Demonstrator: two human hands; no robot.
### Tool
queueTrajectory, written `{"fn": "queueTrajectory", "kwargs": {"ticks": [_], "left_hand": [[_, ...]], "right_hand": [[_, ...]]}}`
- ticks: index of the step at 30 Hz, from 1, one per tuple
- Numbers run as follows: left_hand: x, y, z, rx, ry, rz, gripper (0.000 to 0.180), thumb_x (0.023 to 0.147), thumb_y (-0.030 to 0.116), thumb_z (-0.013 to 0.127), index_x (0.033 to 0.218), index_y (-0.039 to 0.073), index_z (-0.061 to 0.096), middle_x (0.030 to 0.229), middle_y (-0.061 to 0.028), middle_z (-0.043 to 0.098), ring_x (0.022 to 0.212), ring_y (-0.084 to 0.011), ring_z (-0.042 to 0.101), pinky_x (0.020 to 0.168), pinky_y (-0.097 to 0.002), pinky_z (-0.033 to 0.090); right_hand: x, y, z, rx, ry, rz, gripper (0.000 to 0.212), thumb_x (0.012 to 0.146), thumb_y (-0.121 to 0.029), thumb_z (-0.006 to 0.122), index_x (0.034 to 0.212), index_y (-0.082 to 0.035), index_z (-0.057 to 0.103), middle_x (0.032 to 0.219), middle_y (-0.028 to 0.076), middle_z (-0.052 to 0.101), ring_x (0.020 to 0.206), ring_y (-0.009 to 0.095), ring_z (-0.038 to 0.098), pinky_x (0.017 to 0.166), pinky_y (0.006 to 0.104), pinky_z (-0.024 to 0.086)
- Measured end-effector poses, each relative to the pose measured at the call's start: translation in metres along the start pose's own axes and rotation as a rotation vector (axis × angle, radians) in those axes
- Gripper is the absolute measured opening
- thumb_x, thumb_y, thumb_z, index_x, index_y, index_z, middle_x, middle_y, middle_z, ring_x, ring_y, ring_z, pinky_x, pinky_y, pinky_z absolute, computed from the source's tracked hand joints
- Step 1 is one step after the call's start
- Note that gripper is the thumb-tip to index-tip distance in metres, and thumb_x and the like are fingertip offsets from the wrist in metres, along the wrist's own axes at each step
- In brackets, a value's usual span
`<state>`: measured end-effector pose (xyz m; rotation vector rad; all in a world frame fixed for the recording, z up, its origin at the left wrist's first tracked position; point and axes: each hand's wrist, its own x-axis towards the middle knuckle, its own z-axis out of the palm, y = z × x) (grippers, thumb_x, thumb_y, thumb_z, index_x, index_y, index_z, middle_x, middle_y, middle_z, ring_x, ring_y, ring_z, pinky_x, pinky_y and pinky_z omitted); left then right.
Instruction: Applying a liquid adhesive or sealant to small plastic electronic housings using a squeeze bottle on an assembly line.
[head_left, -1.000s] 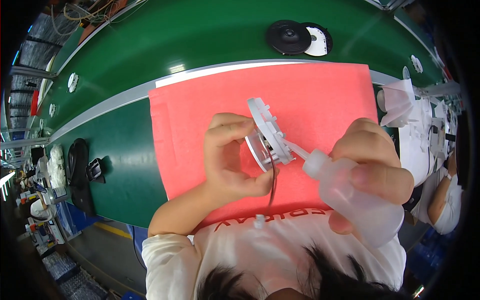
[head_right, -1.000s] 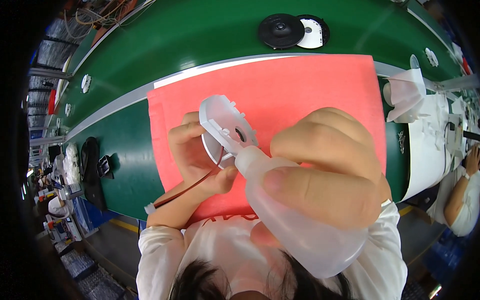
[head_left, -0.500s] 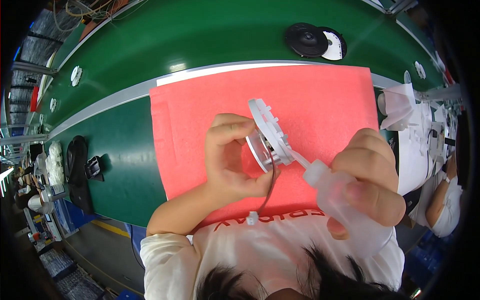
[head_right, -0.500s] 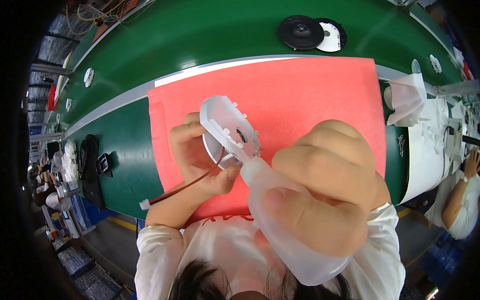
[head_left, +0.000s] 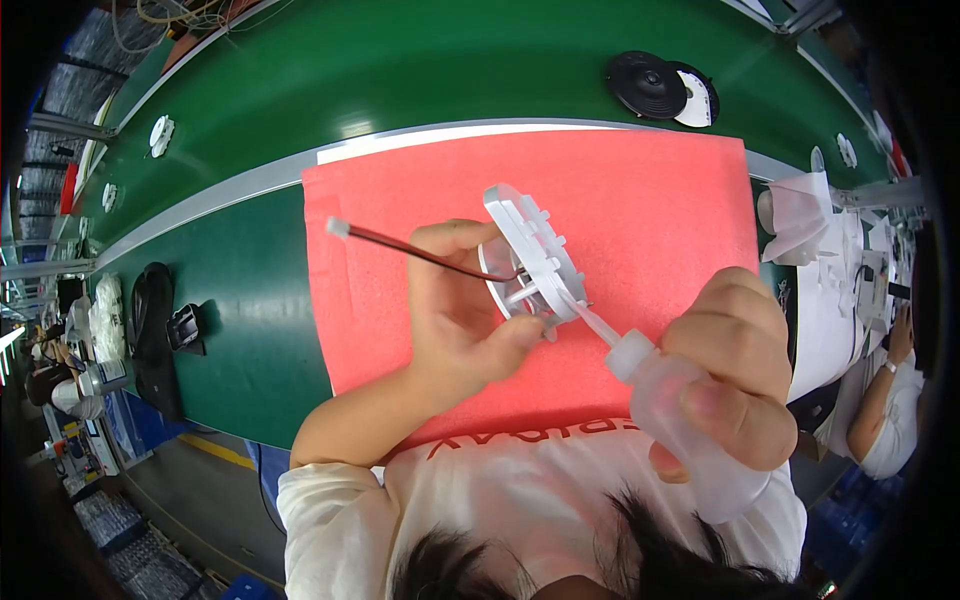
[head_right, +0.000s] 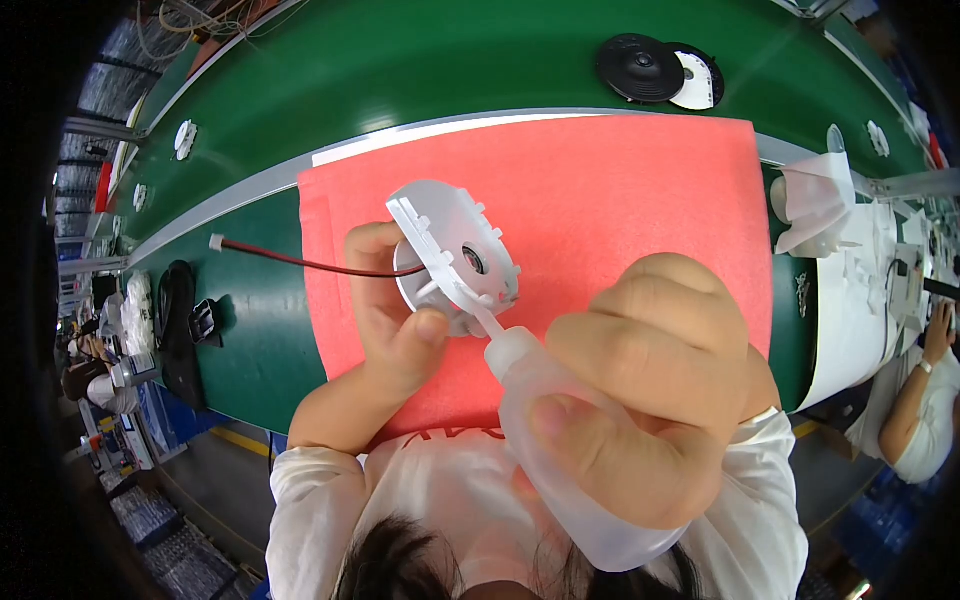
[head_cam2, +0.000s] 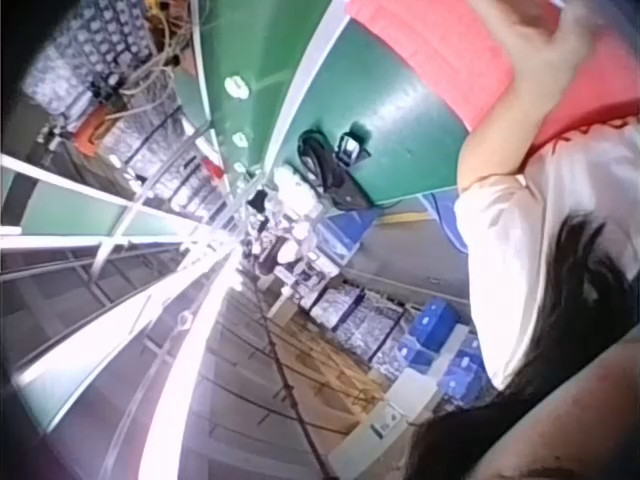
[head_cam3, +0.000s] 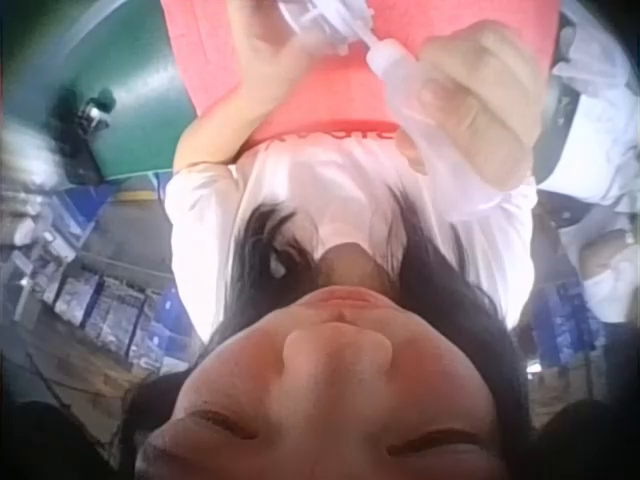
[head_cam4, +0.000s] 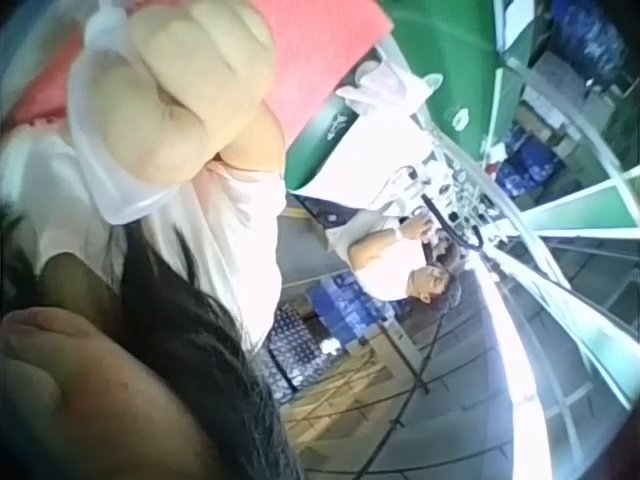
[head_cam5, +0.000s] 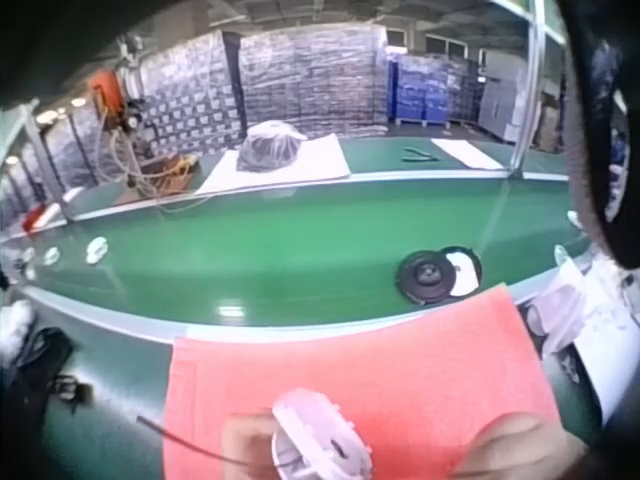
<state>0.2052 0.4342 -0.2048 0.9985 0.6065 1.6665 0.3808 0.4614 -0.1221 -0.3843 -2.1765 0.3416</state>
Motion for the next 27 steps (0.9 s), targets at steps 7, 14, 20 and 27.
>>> {"fn": "queueTrajectory", "kwargs": {"ticks": [7,14,20,27], "left_hand": [[0.001,-0.01,-0.008,-0.051,0.037,-0.096,0.057,0.078,0.025,0.067,0.113,0.003,0.028,0.106,-0.0188,0.049,0.089,-0.0241,0.059,0.066,-0.0337,0.054],[0.002,-0.02,-0.006,-0.148,0.123,-0.256,0.059,0.077,0.037,0.065,0.113,0.006,0.031,0.111,-0.0184,0.049,0.1,-0.0263,0.055,0.08,-0.0413,0.049],[0.004,-0.023,-0.004,-0.201,0.209,-0.523,0.063,0.076,0.05,0.059,0.114,0.007,0.033,0.108,-0.0147,0.051,0.094,-0.0239,0.057,0.073,-0.0376,0.05],[0.01,-0.025,-0.009,-0.444,0.271,-0.775,0.065,0.08,0.062,0.039,0.105,0.003,0.049,0.087,-0.0123,0.061,0.068,-0.0206,0.062,0.056,-0.0303,0.05]], "right_hand": [[-0.01,0.014,0.004,0.028,-0.02,-0.052,0.045,0.082,-0.035,0.057,0.114,-0.01,0.039,0.077,0.012,0.051,0.05,0.018,0.042,0.043,0.0308,0.029],[-0.021,0.029,0.012,0.038,0.034,-0.07,0.04,0.082,-0.038,0.056,0.107,-0.011,0.038,0.076,0.011,0.051,0.049,0.018,0.04,0.044,0.0306,0.029],[-0.028,0.037,0.015,0.005,0.014,-0.1,0.04,0.081,-0.042,0.057,0.102,-0.013,0.037,0.076,0.01,0.05,0.051,0.018,0.041,0.044,0.031,0.03],[-0.036,0.048,0.017,0.121,0.063,-0.154,0.043,0.079,-0.045,0.058,0.101,-0.014,0.038,0.075,0.009,0.048,0.054,0.019,0.043,0.045,0.0312,0.032]]}}
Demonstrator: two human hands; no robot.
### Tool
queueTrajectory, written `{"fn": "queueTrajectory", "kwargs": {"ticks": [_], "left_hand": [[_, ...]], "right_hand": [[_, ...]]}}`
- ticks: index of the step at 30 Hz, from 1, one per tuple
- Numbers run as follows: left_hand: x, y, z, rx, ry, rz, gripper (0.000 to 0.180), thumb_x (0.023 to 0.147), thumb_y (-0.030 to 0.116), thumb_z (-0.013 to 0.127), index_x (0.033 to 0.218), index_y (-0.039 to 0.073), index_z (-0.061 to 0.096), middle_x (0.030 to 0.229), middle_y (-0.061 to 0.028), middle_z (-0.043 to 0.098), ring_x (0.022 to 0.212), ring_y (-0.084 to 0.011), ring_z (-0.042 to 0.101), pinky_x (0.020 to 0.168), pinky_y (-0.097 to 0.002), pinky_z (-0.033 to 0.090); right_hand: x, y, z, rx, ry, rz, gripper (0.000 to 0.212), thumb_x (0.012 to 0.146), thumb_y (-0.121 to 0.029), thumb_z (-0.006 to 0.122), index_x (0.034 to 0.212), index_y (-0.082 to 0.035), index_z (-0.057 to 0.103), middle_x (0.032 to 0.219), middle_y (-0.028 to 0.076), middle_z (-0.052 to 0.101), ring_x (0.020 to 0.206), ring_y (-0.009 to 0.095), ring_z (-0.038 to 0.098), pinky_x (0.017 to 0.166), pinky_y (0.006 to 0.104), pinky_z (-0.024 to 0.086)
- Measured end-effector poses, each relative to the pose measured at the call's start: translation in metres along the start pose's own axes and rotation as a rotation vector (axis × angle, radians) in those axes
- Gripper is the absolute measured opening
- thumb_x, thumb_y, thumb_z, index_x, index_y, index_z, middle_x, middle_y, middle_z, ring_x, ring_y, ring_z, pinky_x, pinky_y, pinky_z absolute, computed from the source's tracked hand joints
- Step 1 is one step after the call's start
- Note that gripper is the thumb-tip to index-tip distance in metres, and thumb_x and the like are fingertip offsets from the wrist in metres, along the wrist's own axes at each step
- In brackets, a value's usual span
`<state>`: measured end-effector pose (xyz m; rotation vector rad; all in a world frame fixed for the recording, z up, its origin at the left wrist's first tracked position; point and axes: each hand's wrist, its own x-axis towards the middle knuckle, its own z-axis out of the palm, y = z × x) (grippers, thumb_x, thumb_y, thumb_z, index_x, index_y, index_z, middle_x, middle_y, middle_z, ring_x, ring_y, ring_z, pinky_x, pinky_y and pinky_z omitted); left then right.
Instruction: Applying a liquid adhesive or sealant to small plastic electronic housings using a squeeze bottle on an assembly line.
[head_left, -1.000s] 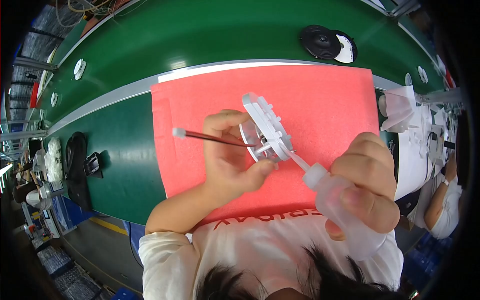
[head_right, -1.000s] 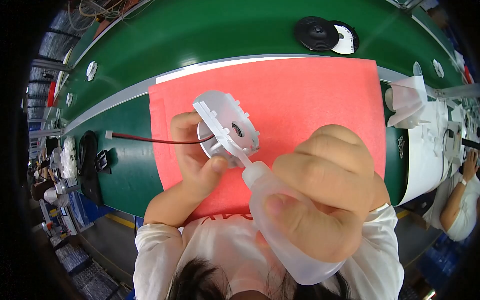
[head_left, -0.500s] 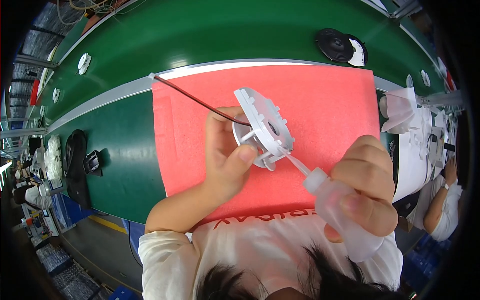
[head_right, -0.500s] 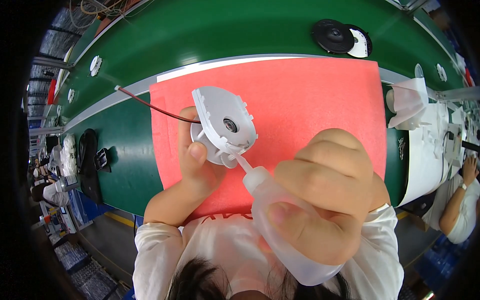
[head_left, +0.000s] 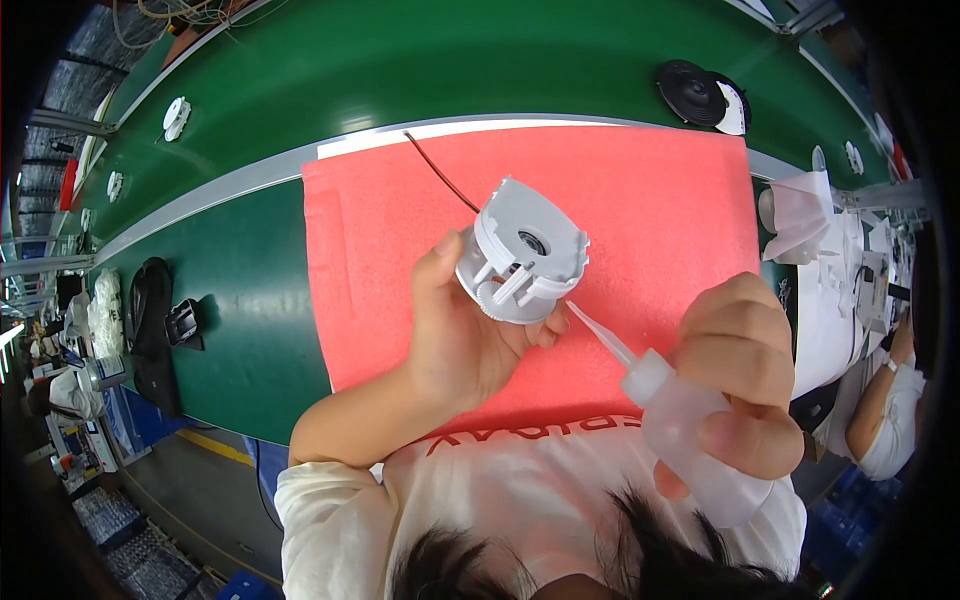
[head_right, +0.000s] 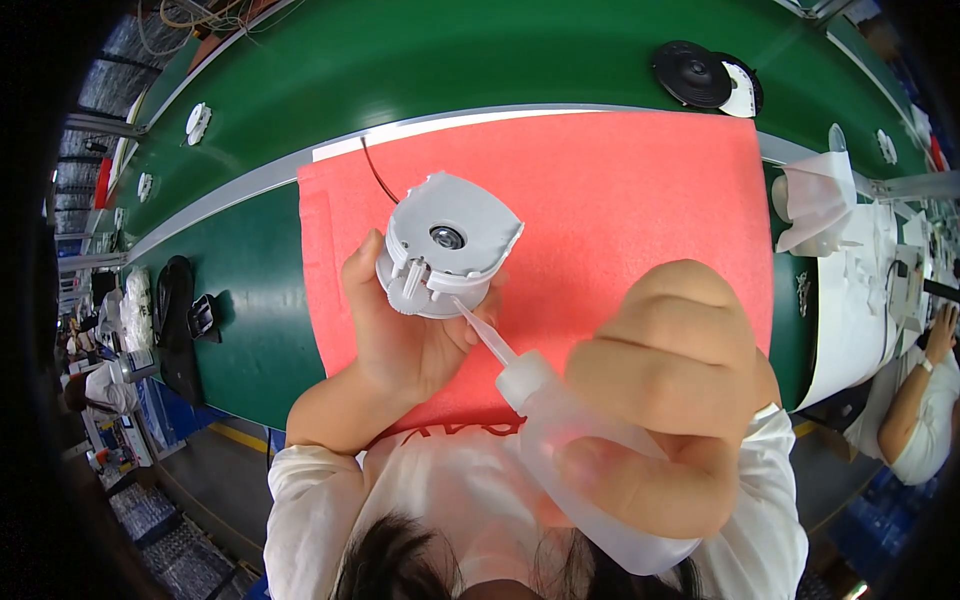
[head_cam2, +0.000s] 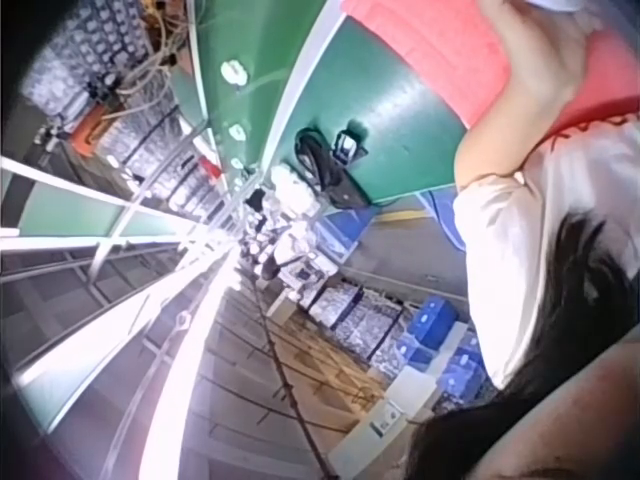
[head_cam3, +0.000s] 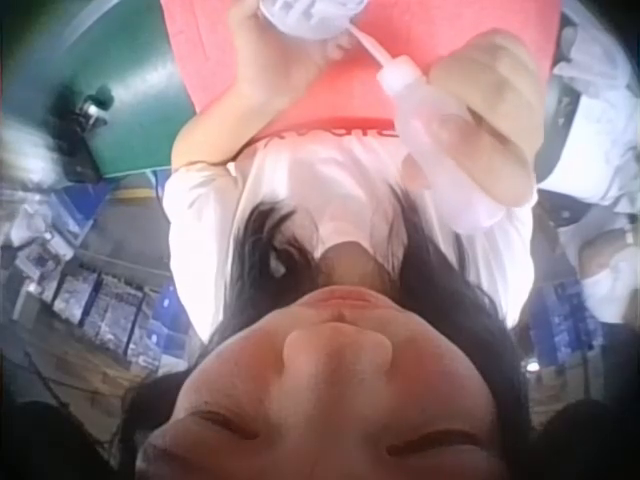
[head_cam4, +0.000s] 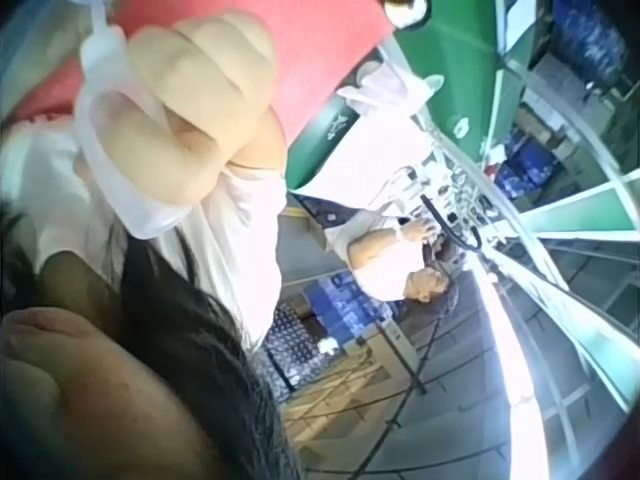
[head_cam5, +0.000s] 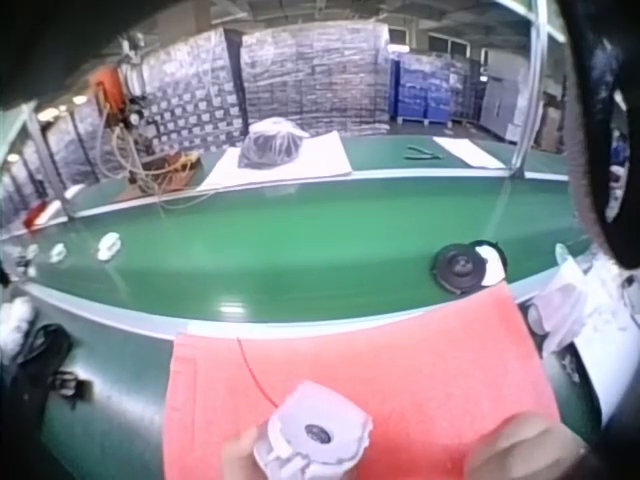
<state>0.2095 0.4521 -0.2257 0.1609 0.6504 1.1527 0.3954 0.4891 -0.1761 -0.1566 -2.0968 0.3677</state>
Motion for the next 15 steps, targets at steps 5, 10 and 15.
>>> {"fn": "queueTrajectory", "kwargs": {"ticks": [5,10,15], "left_hand": [[-0.01,0.005,-0.005,-0.076,-0.052,-0.042,0.065,0.081,0.06,0.037,0.102,0.001,0.053,0.086,-0.0124,0.062,0.066,-0.0208,0.062,0.055,-0.0295,0.05],[-0.019,0.01,-0.002,-0.067,-0.043,-0.072,0.066,0.081,0.061,0.036,0.101,0.0,0.053,0.086,-0.012,0.062,0.067,-0.0211,0.062,0.056,-0.0295,0.05],[-0.022,0.014,-0.006,-0.113,-0.107,-0.085,0.066,0.081,0.061,0.035,0.101,0.0,0.053,0.085,-0.0119,0.061,0.068,-0.0214,0.061,0.056,-0.0294,0.05]], "right_hand": [[0.004,-0.002,0.01,-0.013,-0.01,-0.011,0.043,0.08,-0.046,0.057,0.103,-0.014,0.038,0.077,0.009,0.049,0.054,0.019,0.043,0.044,0.0303,0.032],[0.011,-0.005,0.017,-0.022,0.014,-0.003,0.042,0.081,-0.045,0.056,0.103,-0.014,0.038,0.077,0.009,0.049,0.053,0.019,0.043,0.045,0.0301,0.031],[0.015,-0.01,0.018,-0.017,-0.019,0.059,0.04,0.082,-0.044,0.055,0.102,-0.014,0.037,0.077,0.009,0.05,0.053,0.019,0.044,0.045,0.0303,0.032]]}}
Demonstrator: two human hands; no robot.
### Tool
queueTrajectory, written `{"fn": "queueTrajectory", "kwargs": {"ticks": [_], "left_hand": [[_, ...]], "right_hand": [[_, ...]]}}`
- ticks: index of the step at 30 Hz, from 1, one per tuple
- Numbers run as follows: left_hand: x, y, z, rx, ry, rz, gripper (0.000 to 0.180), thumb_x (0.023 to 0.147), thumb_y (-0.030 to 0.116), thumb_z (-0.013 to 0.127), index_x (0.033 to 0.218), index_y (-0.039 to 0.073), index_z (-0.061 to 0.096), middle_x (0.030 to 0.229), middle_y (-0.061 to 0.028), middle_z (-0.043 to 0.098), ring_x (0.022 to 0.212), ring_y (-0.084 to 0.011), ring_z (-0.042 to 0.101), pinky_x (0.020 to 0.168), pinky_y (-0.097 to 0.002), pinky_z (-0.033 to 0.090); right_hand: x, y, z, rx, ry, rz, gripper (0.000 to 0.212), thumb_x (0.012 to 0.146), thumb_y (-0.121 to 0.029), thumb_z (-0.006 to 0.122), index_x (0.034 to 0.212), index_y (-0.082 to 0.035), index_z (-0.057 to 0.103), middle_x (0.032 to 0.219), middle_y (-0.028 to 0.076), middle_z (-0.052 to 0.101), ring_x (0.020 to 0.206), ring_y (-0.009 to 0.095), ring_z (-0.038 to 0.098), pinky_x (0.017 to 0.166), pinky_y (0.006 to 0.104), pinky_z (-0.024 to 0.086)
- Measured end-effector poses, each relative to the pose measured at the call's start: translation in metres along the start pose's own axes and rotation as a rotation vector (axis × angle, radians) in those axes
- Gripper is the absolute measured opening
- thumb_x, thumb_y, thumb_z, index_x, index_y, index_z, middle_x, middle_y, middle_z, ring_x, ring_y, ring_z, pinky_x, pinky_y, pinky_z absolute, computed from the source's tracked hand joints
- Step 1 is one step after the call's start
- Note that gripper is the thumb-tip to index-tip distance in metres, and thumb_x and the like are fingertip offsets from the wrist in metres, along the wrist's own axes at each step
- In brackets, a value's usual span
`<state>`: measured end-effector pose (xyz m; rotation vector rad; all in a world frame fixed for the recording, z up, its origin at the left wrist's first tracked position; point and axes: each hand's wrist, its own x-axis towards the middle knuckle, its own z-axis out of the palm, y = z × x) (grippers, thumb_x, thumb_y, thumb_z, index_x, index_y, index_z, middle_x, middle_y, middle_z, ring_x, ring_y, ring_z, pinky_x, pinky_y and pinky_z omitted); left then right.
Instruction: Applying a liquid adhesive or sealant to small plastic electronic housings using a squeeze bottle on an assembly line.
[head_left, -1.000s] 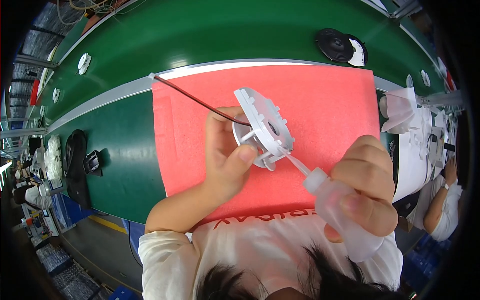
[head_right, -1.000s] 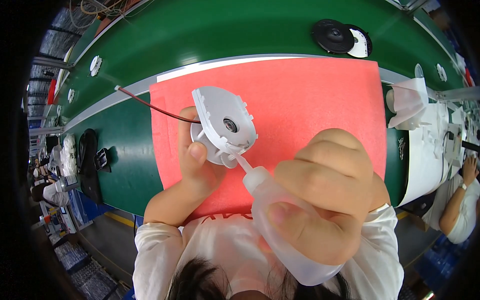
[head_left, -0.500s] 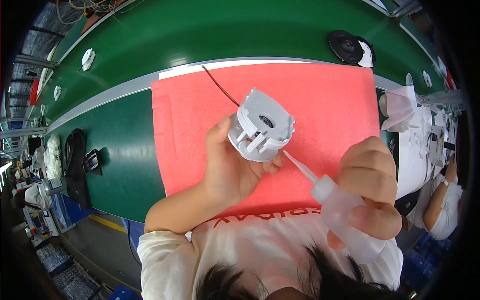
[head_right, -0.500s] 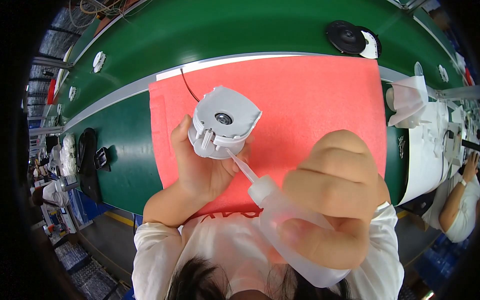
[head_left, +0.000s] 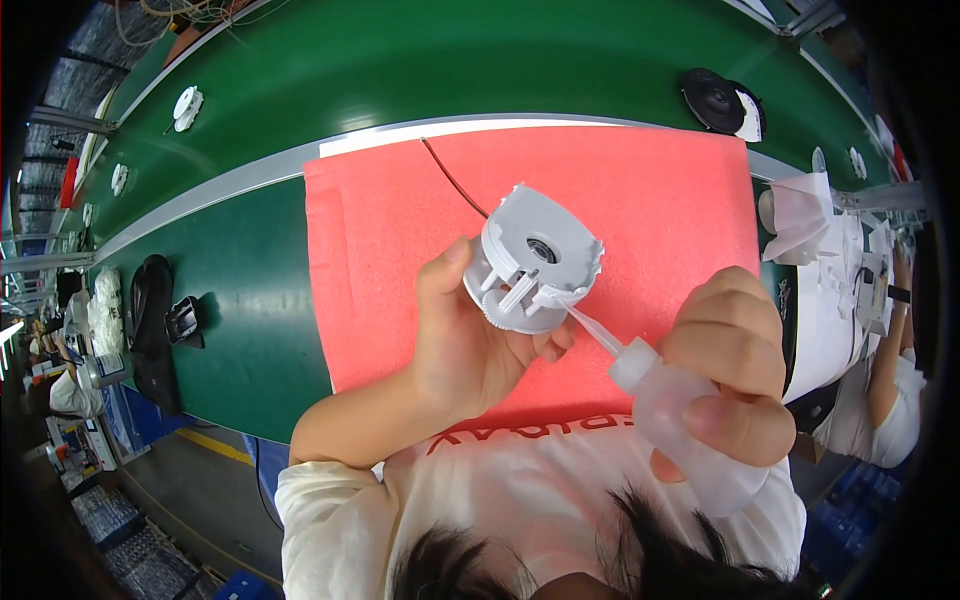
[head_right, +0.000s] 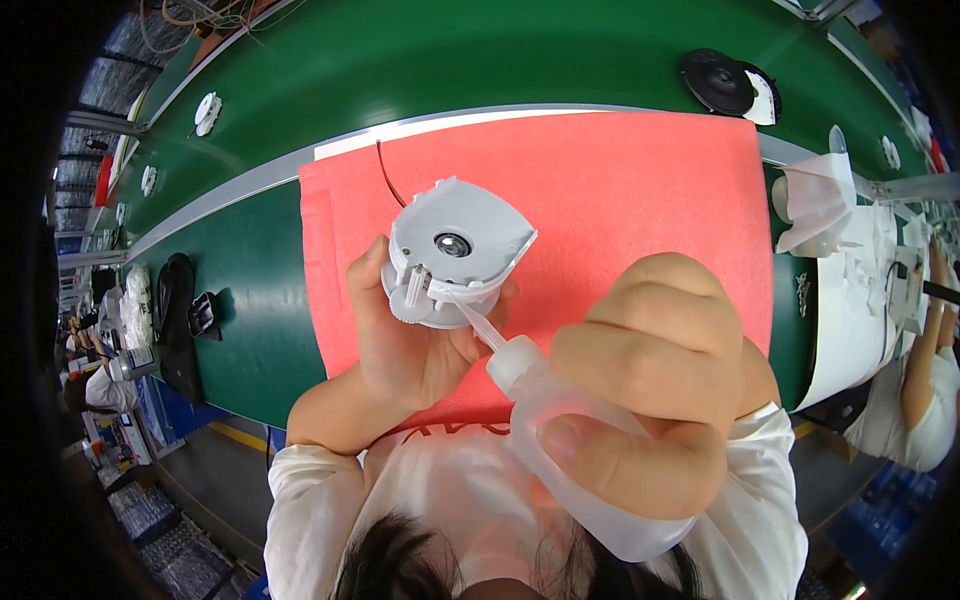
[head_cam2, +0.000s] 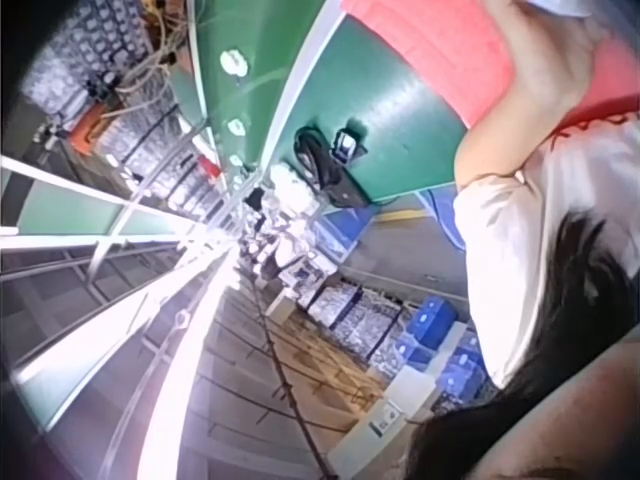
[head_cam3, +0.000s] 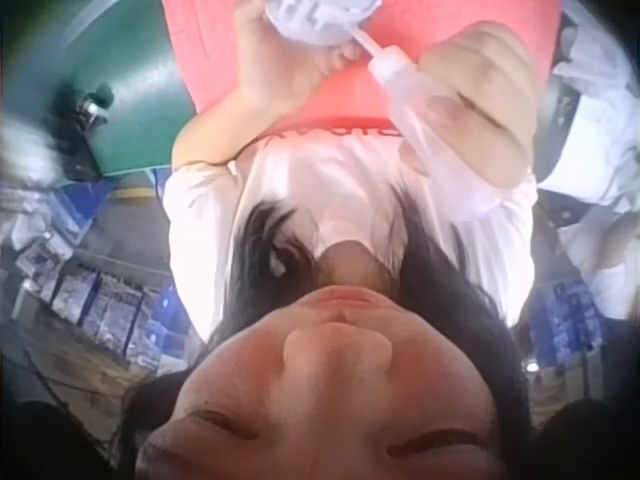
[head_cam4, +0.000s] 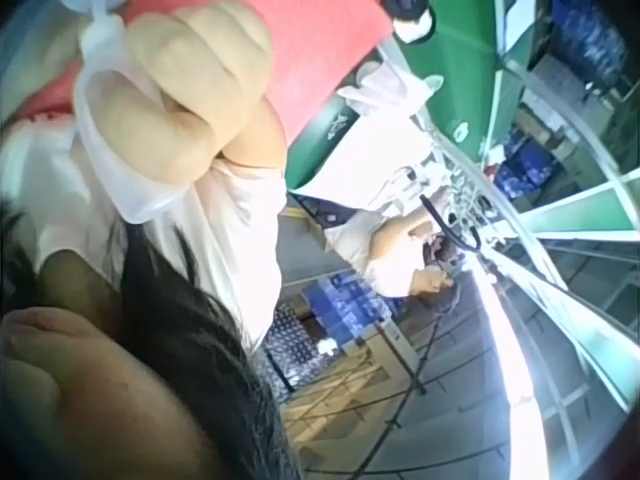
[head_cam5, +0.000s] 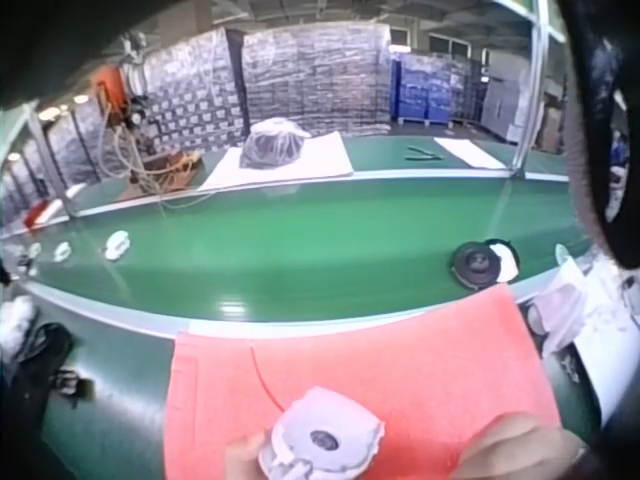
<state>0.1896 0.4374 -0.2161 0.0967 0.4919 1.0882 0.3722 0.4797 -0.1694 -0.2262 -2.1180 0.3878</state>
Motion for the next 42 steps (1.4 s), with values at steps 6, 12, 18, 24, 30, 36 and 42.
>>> {"fn": "queueTrajectory", "kwargs": {"ticks": [6,12,18,24,30,36,42], "left_hand": [[0.003,0.002,-0.002,-0.024,-0.018,-0.019,0.07,0.082,0.063,0.028,0.101,0.0,0.054,0.083,-0.0127,0.061,0.065,-0.0217,0.06,0.054,-0.0291,0.049],[0.004,0.002,-0.004,-0.062,-0.024,-0.123,0.078,0.08,0.066,0.02,0.1,-0.001,0.055,0.076,-0.015,0.061,0.061,-0.0224,0.059,0.052,-0.03,0.048],[0.004,0.0,-0.002,-0.183,0.0,-0.15,0.081,0.079,0.068,0.018,0.097,-0.002,0.056,0.072,-0.0172,0.062,0.054,-0.024,0.06,0.044,-0.0282,0.048],[0.0,0.002,-0.003,-0.177,-0.021,-0.111,0.081,0.079,0.065,0.018,0.092,-0.004,0.058,0.067,-0.0173,0.061,0.05,-0.0238,0.059,0.04,-0.0267,0.047],[-0.004,0.003,-0.004,-0.259,-0.023,-0.122,0.082,0.077,0.069,0.017,0.095,0.001,0.058,0.066,-0.0154,0.06,0.05,-0.0233,0.058,0.042,-0.0276,0.047],[0.007,-0.008,-0.019,-0.33,-0.052,-0.153,0.085,0.071,0.079,0.019,0.106,0.01,0.054,0.072,-0.0139,0.061,0.053,-0.0229,0.059,0.043,-0.0291,0.048],[-0.008,0.012,0.0,-0.421,-0.021,-0.068,0.073,0.076,0.073,0.026,0.107,0.014,0.054,0.079,-0.0127,0.062,0.062,-0.0229,0.061,0.042,-0.0303,0.047]], "right_hand": [[-0.002,0.001,0.0,-0.009,-0.028,0.012,0.039,0.082,-0.043,0.054,0.102,-0.014,0.036,0.078,0.01,0.05,0.054,0.02,0.044,0.046,0.0313,0.033],[-0.007,0.001,0.0,0.001,-0.011,0.046,0.037,0.084,-0.041,0.053,0.103,-0.015,0.037,0.078,0.011,0.05,0.055,0.021,0.044,0.047,0.0328,0.034],[-0.011,0.003,-0.002,0.03,-0.039,0.033,0.038,0.083,-0.042,0.053,0.104,-0.015,0.037,0.079,0.01,0.05,0.056,0.021,0.044,0.048,0.034,0.035],[-0.005,0.001,0.0,0.031,-0.027,0.036,0.039,0.083,-0.04,0.054,0.105,-0.014,0.037,0.079,0.011,0.051,0.055,0.021,0.044,0.047,0.0334,0.034],[-0.006,0.01,0.004,0.033,-0.014,-0.081,0.039,0.084,-0.04,0.053,0.106,-0.013,0.036,0.078,0.012,0.051,0.053,0.02,0.044,0.045,0.0319,0.034],[-0.019,0.017,0.002,0.027,0.012,-0.067,0.037,0.085,-0.04,0.051,0.104,-0.012,0.036,0.076,0.012,0.051,0.053,0.02,0.044,0.045,0.0318,0.035],[-0.012,0.023,-0.001,0.136,0.064,-0.106,0.047,0.079,-0.047,0.059,0.103,-0.014,0.036,0.077,0.01,0.05,0.053,0.018,0.043,0.045,0.031,0.035]]}}
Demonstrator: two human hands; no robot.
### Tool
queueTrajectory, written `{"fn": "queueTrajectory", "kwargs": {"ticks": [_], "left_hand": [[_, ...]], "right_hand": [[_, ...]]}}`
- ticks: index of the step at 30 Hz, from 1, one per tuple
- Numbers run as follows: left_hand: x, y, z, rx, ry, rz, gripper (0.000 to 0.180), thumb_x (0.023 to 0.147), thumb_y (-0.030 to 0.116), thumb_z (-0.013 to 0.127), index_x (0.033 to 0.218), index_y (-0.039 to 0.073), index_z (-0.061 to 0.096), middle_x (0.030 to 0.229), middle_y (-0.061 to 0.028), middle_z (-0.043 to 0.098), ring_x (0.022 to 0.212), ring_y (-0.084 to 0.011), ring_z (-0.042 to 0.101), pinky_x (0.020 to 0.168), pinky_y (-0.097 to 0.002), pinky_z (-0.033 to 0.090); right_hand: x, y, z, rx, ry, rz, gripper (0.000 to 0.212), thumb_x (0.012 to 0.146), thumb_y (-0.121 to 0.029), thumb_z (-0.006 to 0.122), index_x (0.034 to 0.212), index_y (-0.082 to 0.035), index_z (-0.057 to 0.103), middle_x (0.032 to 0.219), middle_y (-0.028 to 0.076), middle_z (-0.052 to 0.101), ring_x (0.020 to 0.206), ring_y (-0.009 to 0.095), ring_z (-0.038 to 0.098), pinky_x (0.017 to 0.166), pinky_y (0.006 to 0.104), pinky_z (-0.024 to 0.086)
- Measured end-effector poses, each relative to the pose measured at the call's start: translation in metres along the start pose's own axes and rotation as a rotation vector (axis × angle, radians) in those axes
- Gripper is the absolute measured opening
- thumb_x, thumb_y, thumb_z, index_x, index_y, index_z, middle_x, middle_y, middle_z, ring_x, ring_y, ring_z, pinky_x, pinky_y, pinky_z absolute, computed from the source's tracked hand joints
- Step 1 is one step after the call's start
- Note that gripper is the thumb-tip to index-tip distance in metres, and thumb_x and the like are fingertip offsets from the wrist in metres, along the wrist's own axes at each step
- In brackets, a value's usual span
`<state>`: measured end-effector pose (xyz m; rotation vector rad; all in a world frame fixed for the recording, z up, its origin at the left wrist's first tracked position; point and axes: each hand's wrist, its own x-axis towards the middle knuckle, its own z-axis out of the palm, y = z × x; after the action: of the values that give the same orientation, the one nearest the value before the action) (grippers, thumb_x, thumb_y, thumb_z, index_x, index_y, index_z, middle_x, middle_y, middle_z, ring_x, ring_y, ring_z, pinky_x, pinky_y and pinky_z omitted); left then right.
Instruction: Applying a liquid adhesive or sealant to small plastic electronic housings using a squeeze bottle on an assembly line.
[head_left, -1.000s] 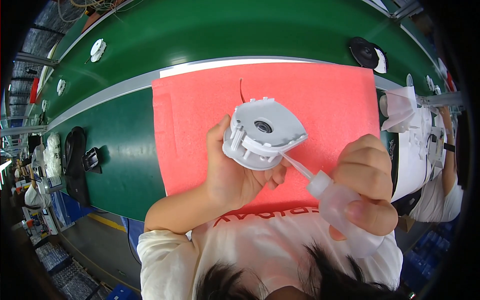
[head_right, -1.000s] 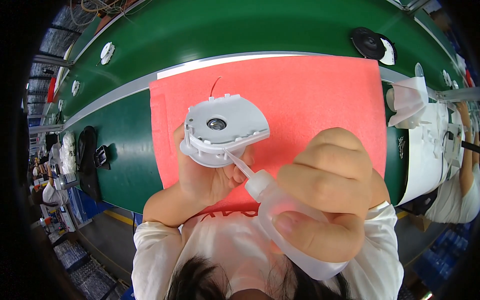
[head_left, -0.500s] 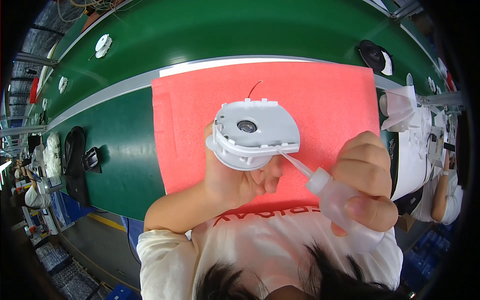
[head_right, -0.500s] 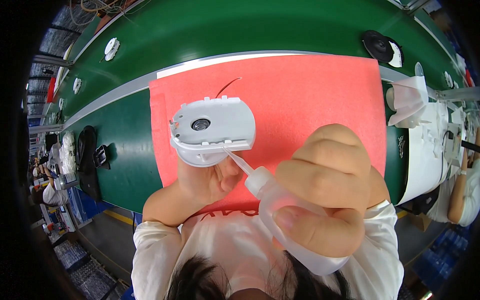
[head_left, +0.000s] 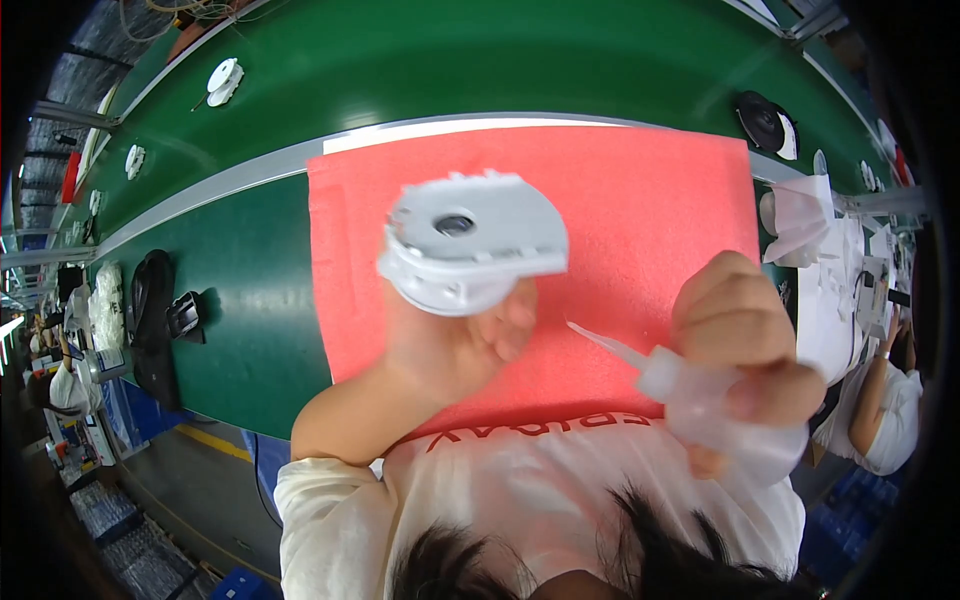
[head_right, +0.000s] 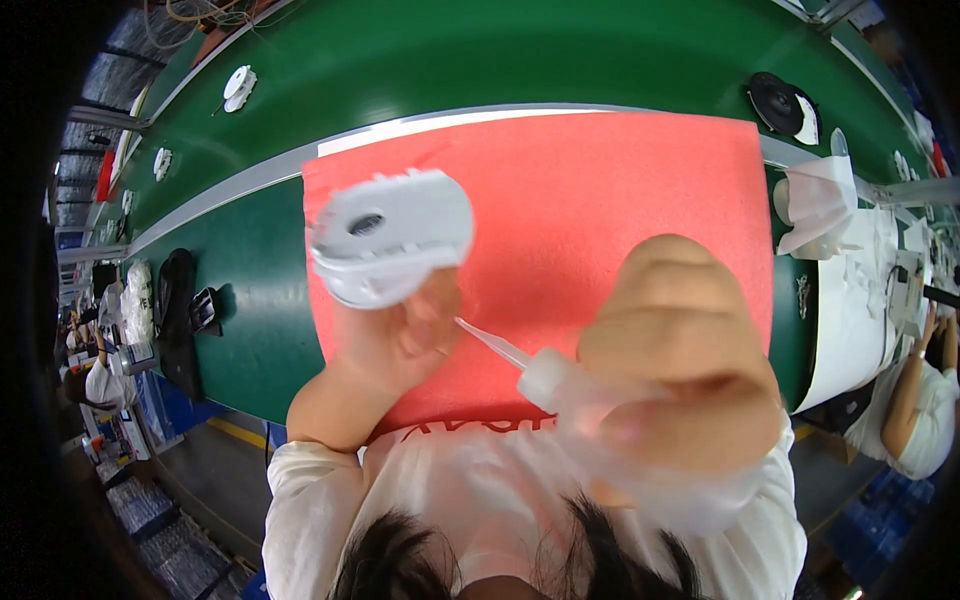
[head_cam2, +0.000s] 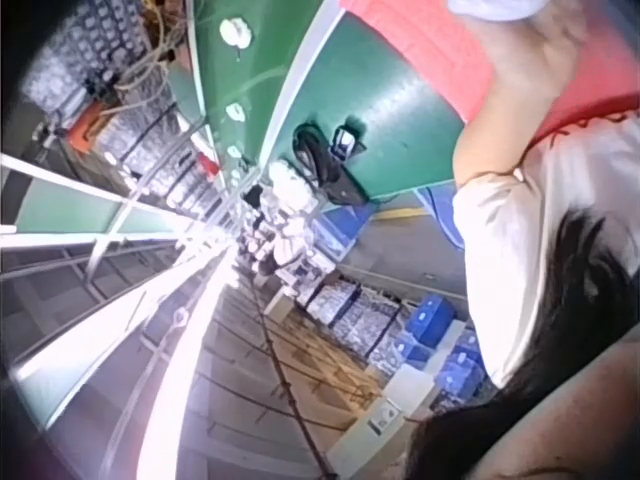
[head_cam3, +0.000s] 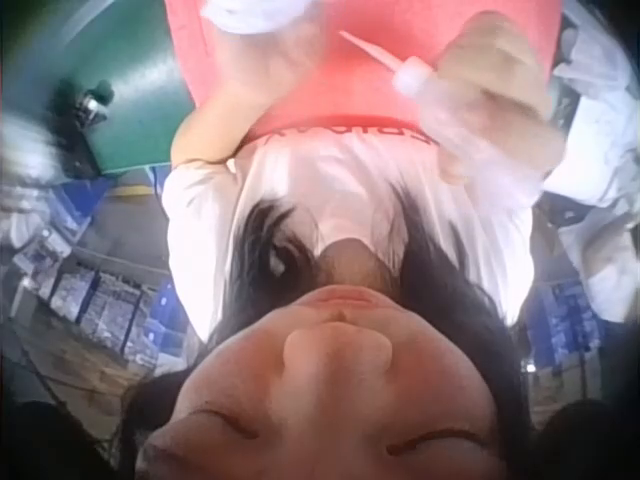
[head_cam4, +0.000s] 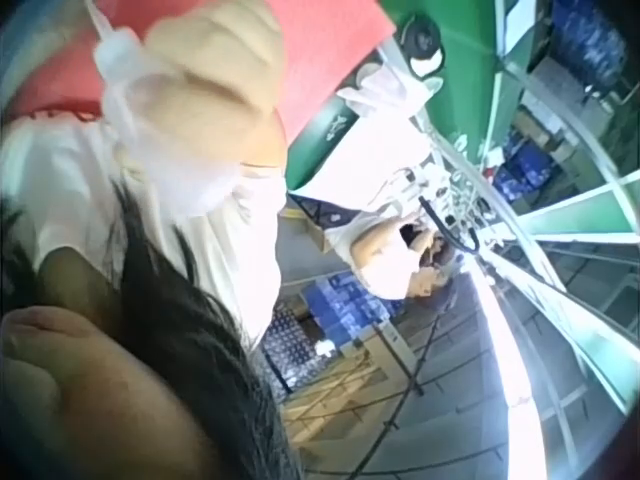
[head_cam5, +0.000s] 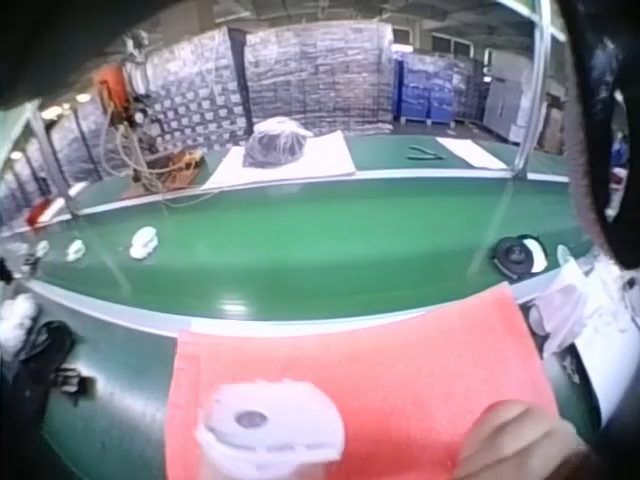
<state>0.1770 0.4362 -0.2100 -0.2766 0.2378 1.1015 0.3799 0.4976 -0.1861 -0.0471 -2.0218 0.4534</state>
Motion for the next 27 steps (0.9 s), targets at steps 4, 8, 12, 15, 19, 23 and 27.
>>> {"fn": "queueTrajectory", "kwargs": {"ticks": [4,8,12,15,19,23,27], "left_hand": [[0.021,0.044,0.03,0.54,0.017,0.391,0.06,0.081,0.06,0.033,0.103,0.008,0.054,0.08,-0.011,0.061,0.066,-0.0218,0.06,0.047,-0.0315,0.046],[0.111,0.159,0.017,1.62,0.374,0.763,0.047,0.078,0.043,0.051,0.094,0.0,0.054,0.078,-0.0106,0.061,0.068,-0.0185,0.06,0.06,-0.0303,0.047],[0.222,0.246,0.017,2.179,0.7,0.859,0.057,0.07,0.045,0.059,0.099,-0.003,0.054,0.084,-0.0156,0.063,0.077,-0.0218,0.062,0.067,-0.0327,0.049],[0.285,0.279,0.024,2.566,0.943,0.783,0.063,0.068,0.049,0.057,0.107,0.0,0.054,0.092,-0.0153,0.064,0.085,-0.0299,0.062,0.073,-0.0355,0.049],[0.315,0.283,0.039,2.556,0.785,1.146,0.059,0.069,0.049,0.056,0.106,0.004,0.057,0.094,-0.0138,0.064,0.087,-0.0303,0.061,0.076,-0.0357,0.048],[0.285,0.342,0.059,2.049,0.949,1.354,0.047,0.072,0.041,0.058,0.098,0.003,0.063,0.092,-0.0147,0.064,0.089,-0.0263,0.06,0.081,-0.0342,0.044],[0.192,0.41,0.053,2.137,1.528,1.107,0.041,0.073,0.035,0.052,0.086,-0.001,0.066,0.091,-0.0224,0.063,0.092,-0.0362,0.059,0.079,-0.0397,0.046]], "right_hand": [[0.008,0.011,-0.009,0.464,0.156,0.26,0.064,0.068,-0.049,0.067,0.108,-0.011,0.035,0.083,0.009,0.049,0.052,0.013,0.042,0.045,0.0271,0.034],[0.016,0.07,0.005,0.464,0.377,0.799,0.077,0.068,-0.042,0.066,0.121,0.002,0.031,0.084,0.011,0.051,0.051,0.011,0.043,0.044,0.0207,0.033],[0.016,0.16,-0.001,0.38,0.296,0.864,0.076,0.07,-0.039,0.065,0.121,0.008,0.034,0.086,0.011,0.054,0.054,0.009,0.047,0.045,0.0188,0.035],[0.016,0.211,-0.01,0.354,0.34,0.789,0.074,0.069,-0.038,0.067,0.119,0.008,0.038,0.085,0.01,0.054,0.053,0.009,0.047,0.044,0.0185,0.036],[0.01,0.217,-0.025,0.156,0.505,0.787,0.076,0.066,-0.04,0.069,0.117,0.007,0.039,0.082,0.009,0.054,0.053,0.009,0.047,0.044,0.0188,0.035],[0.011,0.191,-0.039,0.244,0.47,0.74,0.069,0.068,-0.04,0.067,0.113,0.005,0.041,0.075,0.007,0.052,0.053,0.009,0.046,0.044,0.0195,0.035],[0.011,0.145,-0.041,0.346,0.518,0.69,0.061,0.07,-0.042,0.064,0.106,0.002,0.043,0.066,0.005,0.049,0.051,0.009,0.044,0.042,0.0195,0.032]]}}
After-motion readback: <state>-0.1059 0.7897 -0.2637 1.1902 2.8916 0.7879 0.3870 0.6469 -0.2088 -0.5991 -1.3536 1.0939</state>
